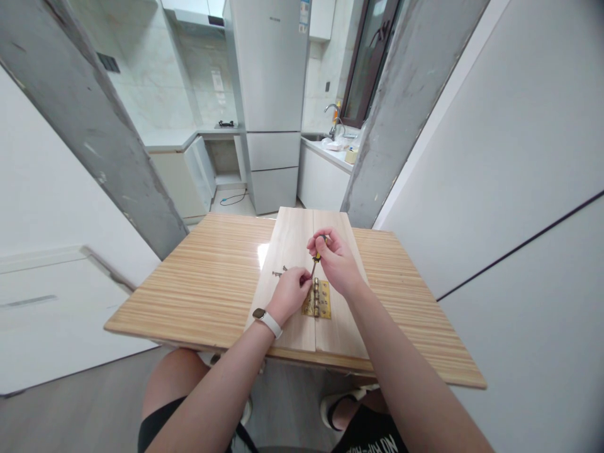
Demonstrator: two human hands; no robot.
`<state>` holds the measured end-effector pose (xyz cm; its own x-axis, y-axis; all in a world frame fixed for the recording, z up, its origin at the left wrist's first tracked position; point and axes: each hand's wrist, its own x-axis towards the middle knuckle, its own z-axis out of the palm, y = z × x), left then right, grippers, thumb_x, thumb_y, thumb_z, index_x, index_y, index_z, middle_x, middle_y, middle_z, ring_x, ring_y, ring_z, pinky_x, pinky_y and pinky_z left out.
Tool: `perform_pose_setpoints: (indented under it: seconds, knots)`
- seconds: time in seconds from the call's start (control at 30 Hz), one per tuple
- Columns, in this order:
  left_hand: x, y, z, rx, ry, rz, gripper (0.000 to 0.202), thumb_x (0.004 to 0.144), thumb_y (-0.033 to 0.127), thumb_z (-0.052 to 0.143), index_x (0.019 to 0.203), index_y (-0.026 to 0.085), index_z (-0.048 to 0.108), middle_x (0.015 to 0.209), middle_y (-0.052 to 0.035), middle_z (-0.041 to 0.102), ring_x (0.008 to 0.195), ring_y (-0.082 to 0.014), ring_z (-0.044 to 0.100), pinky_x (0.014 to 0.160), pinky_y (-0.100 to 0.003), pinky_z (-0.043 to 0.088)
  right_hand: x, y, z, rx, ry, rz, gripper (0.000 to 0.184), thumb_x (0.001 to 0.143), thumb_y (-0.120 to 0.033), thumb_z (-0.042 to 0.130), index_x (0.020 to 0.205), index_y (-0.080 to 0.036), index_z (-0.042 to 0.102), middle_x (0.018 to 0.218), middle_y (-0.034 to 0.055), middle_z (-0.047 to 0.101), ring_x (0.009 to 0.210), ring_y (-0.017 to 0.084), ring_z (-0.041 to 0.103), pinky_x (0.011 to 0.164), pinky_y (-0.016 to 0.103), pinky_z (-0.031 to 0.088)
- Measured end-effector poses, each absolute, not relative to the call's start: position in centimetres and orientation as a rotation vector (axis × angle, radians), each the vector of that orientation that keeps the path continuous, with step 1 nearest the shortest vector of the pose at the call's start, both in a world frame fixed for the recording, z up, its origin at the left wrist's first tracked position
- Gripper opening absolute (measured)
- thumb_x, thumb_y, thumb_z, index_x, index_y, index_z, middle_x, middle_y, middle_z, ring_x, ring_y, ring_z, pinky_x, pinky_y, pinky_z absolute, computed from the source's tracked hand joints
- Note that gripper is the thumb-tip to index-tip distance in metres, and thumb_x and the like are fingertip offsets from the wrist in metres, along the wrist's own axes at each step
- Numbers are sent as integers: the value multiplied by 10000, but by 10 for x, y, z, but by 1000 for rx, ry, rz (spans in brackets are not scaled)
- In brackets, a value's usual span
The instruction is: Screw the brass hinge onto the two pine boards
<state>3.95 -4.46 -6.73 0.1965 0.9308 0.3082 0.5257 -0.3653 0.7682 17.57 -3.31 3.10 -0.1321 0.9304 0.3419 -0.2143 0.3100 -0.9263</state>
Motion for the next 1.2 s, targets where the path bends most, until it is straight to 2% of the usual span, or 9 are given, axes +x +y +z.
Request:
perform_pose_setpoints:
  seconds: [0.1, 0.17, 0.33, 0.47, 0.53, 0.63, 0.8, 1.0, 1.2]
  knots:
    - [40, -45, -66, 1981, 1344, 1060, 76, 870, 117, 640, 836, 172, 679, 846, -32, 685, 785, -163, 601, 737, -282, 443, 175, -35, 34, -705, -1322, 1192, 376, 1007, -597, 478, 1054, -257, 631, 920, 50, 657, 801, 190, 590, 806, 356, 515]
    - [40, -45, -66, 1983, 1341, 1058, 77, 869, 113, 638, 838, 172, 679, 850, -33, 688, 790, -163, 603, 740, -281, 445, 175, -35, 36, -724, -1317, 1177, 415, 1014, -609, 435, 1047, -251, 641, 938, 67, 660, 817, 205, 600, 807, 368, 518]
    - [40, -45, -67, 1961, 1341, 1053, 74, 873, 121, 635, 843, 172, 679, 845, -32, 685, 788, -163, 606, 739, -279, 453, 177, -31, 34, -774, -1304, 1132, 377, 983, -613, 519, 995, -250, 618, 983, 60, 674, 861, 198, 632, 849, 365, 528]
    - [40, -45, -68, 1954, 1334, 1054, 75, 881, 132, 631, 861, 175, 689, 850, -33, 687, 789, -164, 610, 747, -282, 463, 178, -30, 30, -745, -1284, 1136, 319, 938, -556, 647, 986, -246, 592, 1013, 48, 692, 923, 194, 659, 918, 378, 527]
    - [40, -45, -69, 1952, 1337, 1058, 71, 878, 134, 635, 865, 175, 691, 848, -33, 689, 789, -166, 611, 748, -284, 463, 179, -30, 30, -730, -1289, 1129, 305, 923, -526, 683, 984, -253, 562, 1013, 38, 701, 906, 184, 657, 906, 369, 525]
    - [40, -45, -68, 1954, 1344, 1058, 69, 873, 131, 639, 865, 175, 691, 846, -32, 691, 789, -167, 611, 749, -287, 460, 178, -32, 30, -769, -1334, 1111, 314, 939, -556, 646, 1021, -274, 535, 981, 25, 699, 842, 175, 629, 830, 341, 523]
    - [40, -45, -66, 1957, 1348, 1052, 76, 866, 116, 639, 852, 173, 687, 848, -32, 689, 787, -163, 609, 742, -281, 457, 176, -35, 33, -783, -1356, 1136, 440, 1014, -643, 395, 1106, -266, 603, 977, 66, 679, 849, 206, 614, 825, 365, 520]
    - [39, -44, -68, 1962, 1344, 1059, 82, 860, 111, 636, 849, 173, 688, 844, -31, 688, 781, -162, 608, 737, -283, 457, 175, -35, 35, -740, -1321, 1150, 379, 1000, -606, 486, 954, -252, 612, 974, 60, 668, 823, 193, 594, 809, 351, 516]
    - [40, -43, -71, 1950, 1352, 1059, 76, 865, 126, 633, 866, 174, 692, 845, -35, 689, 782, -166, 612, 735, -284, 466, 175, -34, 33, -779, -1330, 1122, 348, 966, -599, 574, 960, -252, 585, 999, 52, 672, 914, 195, 618, 884, 352, 524]
